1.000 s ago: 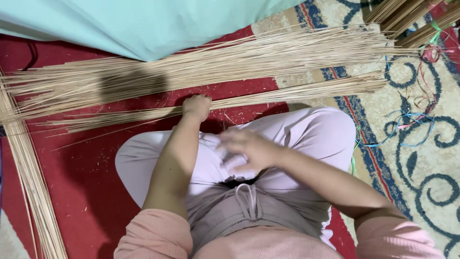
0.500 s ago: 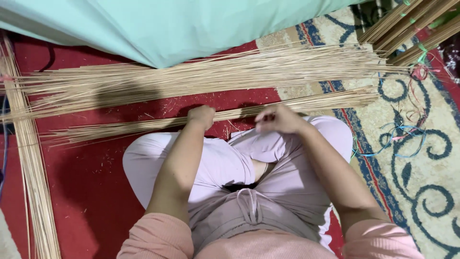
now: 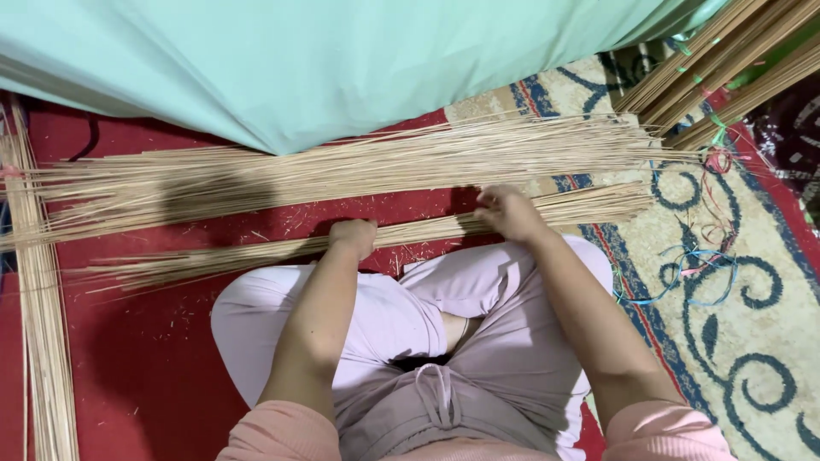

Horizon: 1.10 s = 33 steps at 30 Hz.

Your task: The person bundles and aligns thin wooden sticks by hand, picking them up and placing them onto a stack on the floor, then aligning them with both hands.

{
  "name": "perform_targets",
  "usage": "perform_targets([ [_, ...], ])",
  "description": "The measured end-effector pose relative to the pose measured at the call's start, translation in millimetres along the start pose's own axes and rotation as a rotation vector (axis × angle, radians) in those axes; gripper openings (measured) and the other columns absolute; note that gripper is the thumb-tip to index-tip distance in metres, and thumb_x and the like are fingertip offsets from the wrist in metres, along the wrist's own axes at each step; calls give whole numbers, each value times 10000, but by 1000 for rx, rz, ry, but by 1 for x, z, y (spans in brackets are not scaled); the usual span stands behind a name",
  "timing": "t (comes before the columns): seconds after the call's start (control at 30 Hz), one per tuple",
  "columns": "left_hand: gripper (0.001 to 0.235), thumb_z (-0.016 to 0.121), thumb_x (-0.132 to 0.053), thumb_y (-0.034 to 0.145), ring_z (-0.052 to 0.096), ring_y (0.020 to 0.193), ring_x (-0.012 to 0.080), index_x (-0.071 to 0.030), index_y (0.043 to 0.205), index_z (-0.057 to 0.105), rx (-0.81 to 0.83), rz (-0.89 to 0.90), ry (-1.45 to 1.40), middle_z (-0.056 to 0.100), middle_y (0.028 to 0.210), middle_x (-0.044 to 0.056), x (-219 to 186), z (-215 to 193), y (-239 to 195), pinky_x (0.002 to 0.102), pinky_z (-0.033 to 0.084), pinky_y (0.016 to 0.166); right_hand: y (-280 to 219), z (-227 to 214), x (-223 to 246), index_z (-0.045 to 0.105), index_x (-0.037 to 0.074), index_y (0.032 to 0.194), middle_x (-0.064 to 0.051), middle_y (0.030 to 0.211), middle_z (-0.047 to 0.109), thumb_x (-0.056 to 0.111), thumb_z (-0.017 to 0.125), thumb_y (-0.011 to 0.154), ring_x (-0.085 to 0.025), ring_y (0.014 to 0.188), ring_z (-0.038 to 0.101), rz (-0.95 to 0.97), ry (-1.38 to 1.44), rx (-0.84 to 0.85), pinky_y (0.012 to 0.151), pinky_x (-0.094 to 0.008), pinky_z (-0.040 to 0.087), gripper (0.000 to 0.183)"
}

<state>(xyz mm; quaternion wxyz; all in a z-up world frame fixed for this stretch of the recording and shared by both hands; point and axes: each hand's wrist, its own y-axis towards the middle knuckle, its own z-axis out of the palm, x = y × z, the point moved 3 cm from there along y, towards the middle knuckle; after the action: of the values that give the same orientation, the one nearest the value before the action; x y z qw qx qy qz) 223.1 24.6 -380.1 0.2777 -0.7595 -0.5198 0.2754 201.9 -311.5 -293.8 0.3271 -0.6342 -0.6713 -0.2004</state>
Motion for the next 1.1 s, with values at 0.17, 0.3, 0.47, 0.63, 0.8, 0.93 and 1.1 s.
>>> perform_targets([
  [0.17, 494, 739, -262, 887, 699, 1150, 334, -189, 1362, 625, 44, 8, 65, 751, 1188, 116, -3, 16, 14, 558, 582, 886, 5, 40, 15, 530, 245, 1434, -89, 1373, 607, 455, 880, 750, -350, 1281, 601, -7, -644, 437, 1122, -522, 438, 796],
  [0.3, 609, 833, -362, 819, 695, 1169, 332, -201, 1368, 623, 64, 18, 98, 745, 1219, 117, -15, -11, -10, 585, 580, 878, 25, 93, -20, 570, 247, 1336, -27, 1327, 591, 460, 912, 689, -272, 1253, 591, -109, -814, 569, 1072, -470, 474, 762],
  [0.47, 329, 797, -311, 845, 728, 1099, 322, -230, 1163, 768, 10, 23, 25, 777, 1123, 96, -4, -4, 5, 552, 589, 872, 35, 99, -36, 722, 205, 1180, -28, 1142, 727, 253, 788, 838, -270, 1107, 723, -111, -730, 593, 943, -464, 592, 351],
  [0.63, 234, 742, -265, 899, 694, 1171, 340, -219, 1125, 783, -118, 3, -226, 753, 1172, 108, -6, -65, -35, 518, 575, 951, 43, 72, -44, 681, 229, 1179, -43, 1119, 739, 309, 705, 859, -290, 1109, 721, 5, -602, 389, 969, -477, 587, 331],
  [0.8, 268, 765, -297, 887, 685, 1168, 336, -239, 1148, 763, -191, 25, -316, 727, 1169, 97, 3, -59, -33, 508, 564, 969, 39, 55, -30, 706, 178, 1180, -89, 1117, 752, 287, 730, 827, -339, 1101, 716, -34, -468, 287, 989, -492, 565, 371],
  [0.93, 364, 777, -291, 881, 639, 1235, 359, -216, 1228, 697, -212, 106, -485, 711, 1221, 122, -5, -81, -65, 529, 521, 1030, 30, 42, -8, 724, 118, 1176, -140, 1190, 707, 220, 737, 806, -417, 1093, 697, -97, -338, 229, 973, -521, 571, 385],
  [1.1, 230, 657, -280, 976, 643, 1222, 319, -251, 1201, 698, -276, 127, -365, 709, 1219, 64, -3, -70, -52, 498, 530, 1032, 19, 22, 18, 722, 164, 1171, -90, 1118, 706, 219, 693, 868, -382, 1043, 719, -111, -423, 179, 953, -494, 582, 309],
])
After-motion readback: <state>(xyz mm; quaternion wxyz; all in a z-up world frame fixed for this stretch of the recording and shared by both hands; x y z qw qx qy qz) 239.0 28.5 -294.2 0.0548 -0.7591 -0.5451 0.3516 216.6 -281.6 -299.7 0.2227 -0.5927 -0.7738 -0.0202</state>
